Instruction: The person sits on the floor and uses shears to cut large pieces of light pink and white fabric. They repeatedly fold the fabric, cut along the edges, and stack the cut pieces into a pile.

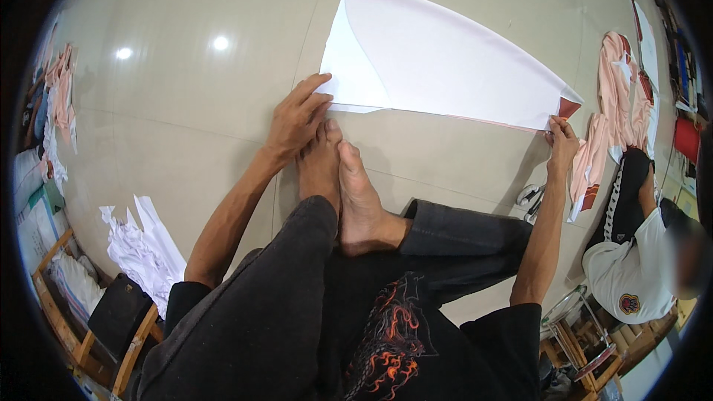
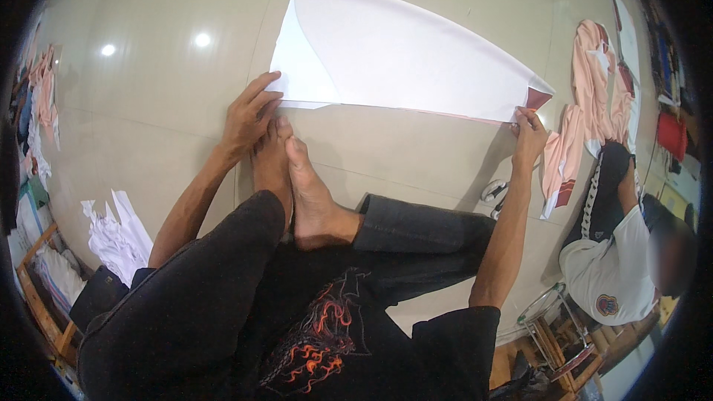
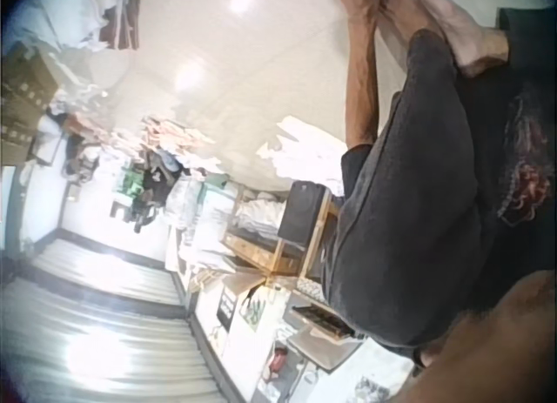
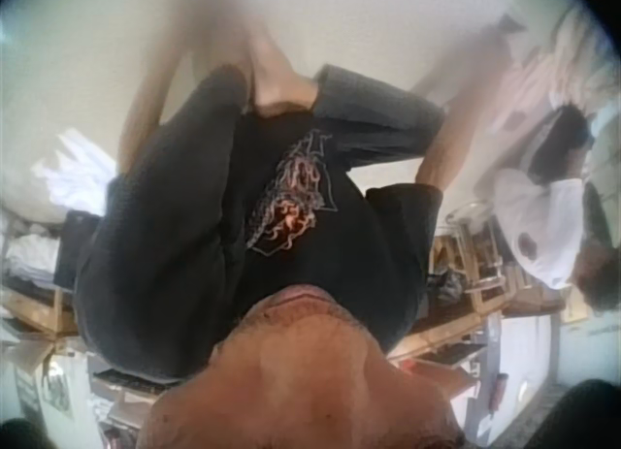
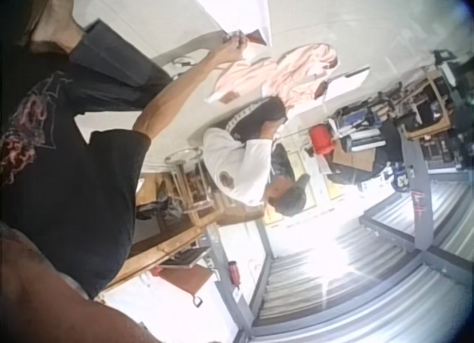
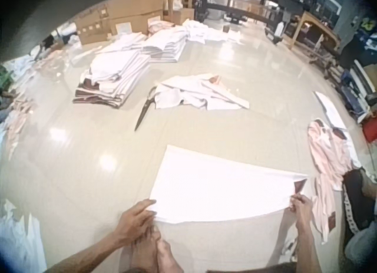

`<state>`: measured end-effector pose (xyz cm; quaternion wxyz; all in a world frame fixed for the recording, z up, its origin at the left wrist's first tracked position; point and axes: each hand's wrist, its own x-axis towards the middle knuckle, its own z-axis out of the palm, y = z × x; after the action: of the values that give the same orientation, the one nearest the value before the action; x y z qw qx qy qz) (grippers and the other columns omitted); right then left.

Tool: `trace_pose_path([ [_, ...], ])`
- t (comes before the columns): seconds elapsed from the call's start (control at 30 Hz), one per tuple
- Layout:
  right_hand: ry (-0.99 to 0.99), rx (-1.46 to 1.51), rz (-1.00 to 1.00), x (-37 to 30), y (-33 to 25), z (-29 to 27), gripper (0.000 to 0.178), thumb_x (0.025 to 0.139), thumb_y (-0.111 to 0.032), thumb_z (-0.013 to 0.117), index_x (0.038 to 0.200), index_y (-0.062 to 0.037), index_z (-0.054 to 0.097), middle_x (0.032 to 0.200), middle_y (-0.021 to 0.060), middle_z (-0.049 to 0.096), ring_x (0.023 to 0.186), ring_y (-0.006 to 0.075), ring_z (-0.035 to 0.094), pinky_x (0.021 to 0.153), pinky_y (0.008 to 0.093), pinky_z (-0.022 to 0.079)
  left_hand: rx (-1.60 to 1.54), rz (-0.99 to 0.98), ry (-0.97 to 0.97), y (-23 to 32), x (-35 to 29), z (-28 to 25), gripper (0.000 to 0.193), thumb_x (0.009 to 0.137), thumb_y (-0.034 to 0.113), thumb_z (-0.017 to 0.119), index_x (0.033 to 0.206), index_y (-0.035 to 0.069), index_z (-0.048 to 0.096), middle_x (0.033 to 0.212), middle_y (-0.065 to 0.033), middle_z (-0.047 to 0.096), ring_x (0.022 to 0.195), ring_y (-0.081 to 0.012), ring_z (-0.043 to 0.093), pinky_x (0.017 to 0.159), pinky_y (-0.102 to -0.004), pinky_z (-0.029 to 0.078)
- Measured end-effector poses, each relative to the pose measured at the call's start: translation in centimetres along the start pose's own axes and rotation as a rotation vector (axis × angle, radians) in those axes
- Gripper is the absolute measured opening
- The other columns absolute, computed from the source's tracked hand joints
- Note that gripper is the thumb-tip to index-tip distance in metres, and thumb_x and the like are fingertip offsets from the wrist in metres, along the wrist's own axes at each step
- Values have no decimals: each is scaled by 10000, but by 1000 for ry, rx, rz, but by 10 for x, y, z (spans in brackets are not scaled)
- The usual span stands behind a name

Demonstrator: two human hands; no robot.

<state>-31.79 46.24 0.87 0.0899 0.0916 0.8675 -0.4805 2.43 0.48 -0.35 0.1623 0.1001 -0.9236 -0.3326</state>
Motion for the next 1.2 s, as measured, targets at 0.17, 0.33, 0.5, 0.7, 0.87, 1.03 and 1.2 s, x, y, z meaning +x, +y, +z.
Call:
trace_pose_path([
  [0.17, -20, 4, -21, -5, 0, 5, 148, 924, -135, 731, 1034, -38, 751, 947, -6, 678, 826, 84, 606, 722, 232, 512, -25, -26, -30, -1, -6, -5, 134, 881, 8, 725, 999, 35, 668, 1374, -69, 629, 1263, -296, 611, 997, -388, 555],
  [0.33, -28, -7, -28, 1, 9, -2, 145, 931, -137, 730, 1028, -31, 747, 946, -10, 672, 830, 79, 590, 736, 224, 491, -44, 12, -30, -5, -5, -2, 152, 866, 13, 748, 996, 32, 672, 1402, -75, 610, 1313, -314, 572, 1059, -403, 524],
  [0.5, -37, 13, -25, -2, 6, 2, 137, 942, -133, 716, 1039, -41, 742, 958, -16, 666, 844, 76, 585, 746, 219, 478, -39, 24, -62, -9, -6, -4, 195, 853, 23, 765, 1033, 42, 692, 1427, -78, 592, 1373, -317, 515, 1103, -419, 490],
  [0.7, -15, 5, -11, 4, 10, -1, 144, 950, -153, 708, 1053, -56, 736, 993, -16, 672, 881, 83, 589, 770, 240, 480, -35, 39, -68, -10, -6, 0, 219, 847, 29, 770, 1057, 50, 710, 1445, -75, 579, 1392, -311, 496, 1112, -420, 483],
  [0.87, -8, -15, -22, -1, 6, -3, 181, 947, -179, 718, 1083, -59, 728, 1008, -2, 669, 884, 95, 595, 773, 249, 482, -19, 65, -50, -14, -6, 4, 240, 834, 38, 785, 1064, 61, 718, 1446, -68, 576, 1377, -305, 502, 1106, -421, 479],
  [1.03, 232, -167, -122, -47, -6, -21, 337, 954, -268, 718, 1177, -18, 685, 1046, 76, 650, 910, 173, 617, 794, 297, 492, 165, 41, 74, -8, -12, -1, 389, 849, 173, 797, 1224, 139, 700, 1508, -52, 512, 1435, -301, 401, 1156, -448, 380],
  [1.2, 167, -684, -258, -119, 65, -55, 431, 944, -250, 718, 1234, 52, 617, 1120, 209, 635, 1019, 351, 623, 912, 450, 484, 220, 11, 21, 3, 16, 7, 573, 926, 294, 716, 1462, 171, 557, 1620, -98, 381, 1511, -382, 250, 1202, -578, 232],
])
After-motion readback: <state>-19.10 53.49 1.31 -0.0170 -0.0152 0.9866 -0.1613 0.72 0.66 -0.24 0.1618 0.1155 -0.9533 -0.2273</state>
